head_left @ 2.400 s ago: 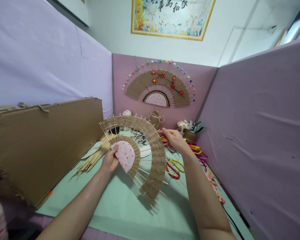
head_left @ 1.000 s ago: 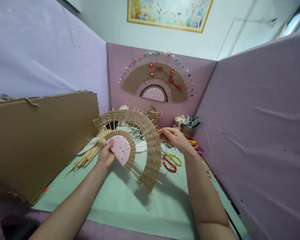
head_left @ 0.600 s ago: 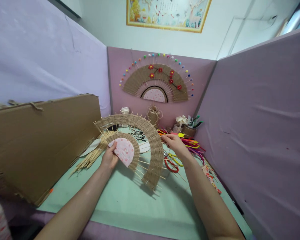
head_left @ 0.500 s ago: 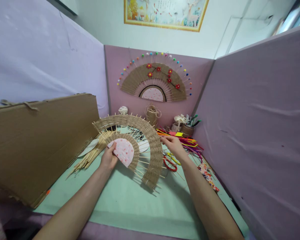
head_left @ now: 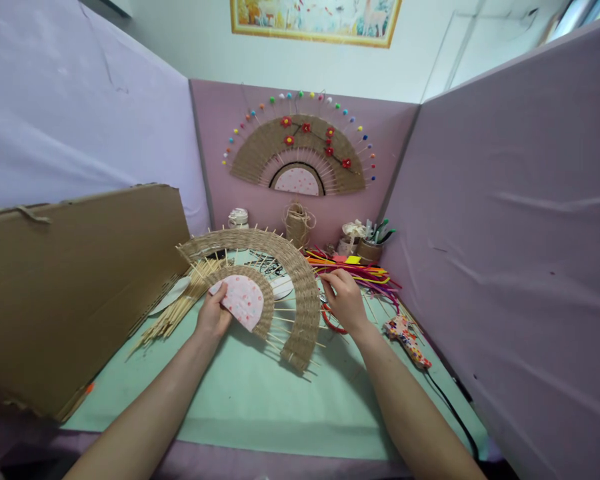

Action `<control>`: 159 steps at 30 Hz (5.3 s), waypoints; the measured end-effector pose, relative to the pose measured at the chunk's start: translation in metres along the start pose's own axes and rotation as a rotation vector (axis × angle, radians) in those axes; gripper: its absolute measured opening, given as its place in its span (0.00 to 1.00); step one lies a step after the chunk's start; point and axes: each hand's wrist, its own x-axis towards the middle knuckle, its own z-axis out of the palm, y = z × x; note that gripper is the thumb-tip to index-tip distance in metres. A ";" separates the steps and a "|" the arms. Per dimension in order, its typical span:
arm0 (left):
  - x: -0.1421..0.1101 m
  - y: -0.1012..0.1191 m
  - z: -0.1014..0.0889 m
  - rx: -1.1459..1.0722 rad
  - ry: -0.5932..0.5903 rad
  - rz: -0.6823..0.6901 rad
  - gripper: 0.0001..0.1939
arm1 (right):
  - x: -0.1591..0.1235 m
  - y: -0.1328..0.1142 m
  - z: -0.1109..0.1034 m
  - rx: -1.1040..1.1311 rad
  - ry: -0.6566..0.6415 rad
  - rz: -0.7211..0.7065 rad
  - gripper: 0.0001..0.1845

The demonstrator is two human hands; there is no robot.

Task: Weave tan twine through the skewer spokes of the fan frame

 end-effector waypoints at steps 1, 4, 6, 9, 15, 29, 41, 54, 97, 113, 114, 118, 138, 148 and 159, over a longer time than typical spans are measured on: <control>0.000 0.000 0.000 0.001 -0.001 -0.002 0.08 | 0.000 0.000 0.000 0.004 0.005 0.002 0.13; 0.001 0.001 0.000 -0.003 0.000 -0.017 0.08 | 0.000 -0.002 0.001 0.043 0.013 0.025 0.12; 0.001 0.001 0.000 -0.007 0.002 -0.021 0.08 | 0.000 -0.003 0.001 0.078 0.018 0.049 0.12; 0.001 0.002 0.000 -0.011 -0.006 -0.008 0.08 | -0.001 -0.006 0.001 0.130 0.027 0.088 0.12; 0.000 0.004 0.002 -0.032 0.004 -0.016 0.09 | 0.003 -0.005 0.000 0.394 0.039 0.378 0.13; -0.004 0.006 0.006 -0.067 -0.014 -0.081 0.09 | 0.003 0.005 0.003 1.247 -0.269 0.819 0.16; -0.003 0.006 0.004 -0.120 0.056 -0.120 0.09 | -0.002 0.001 0.017 1.060 -0.098 0.749 0.13; -0.010 0.010 0.007 -0.043 -0.030 -0.176 0.12 | -0.002 -0.005 0.013 0.895 -0.098 0.592 0.21; -0.029 0.008 0.009 0.183 -0.194 -0.343 0.17 | 0.002 0.003 -0.006 0.475 0.033 0.297 0.17; -0.023 0.002 0.007 0.096 -0.190 -0.257 0.19 | -0.004 0.006 0.000 0.132 0.036 0.116 0.13; -0.023 0.002 0.007 0.092 -0.191 -0.262 0.19 | -0.004 0.006 -0.001 0.141 0.037 0.122 0.13; -0.019 0.002 0.016 0.094 -0.205 -0.311 0.17 | -0.003 0.006 -0.012 0.203 0.059 0.161 0.12; -0.016 -0.051 0.048 0.011 -0.231 -0.459 0.15 | -0.022 0.050 -0.036 0.704 0.114 0.535 0.21; -0.012 -0.048 0.046 0.005 -0.251 -0.442 0.12 | -0.023 0.049 -0.025 0.898 0.151 0.666 0.19; -0.004 -0.049 0.042 0.030 -0.270 -0.405 0.13 | -0.026 0.036 -0.024 0.478 0.087 0.390 0.15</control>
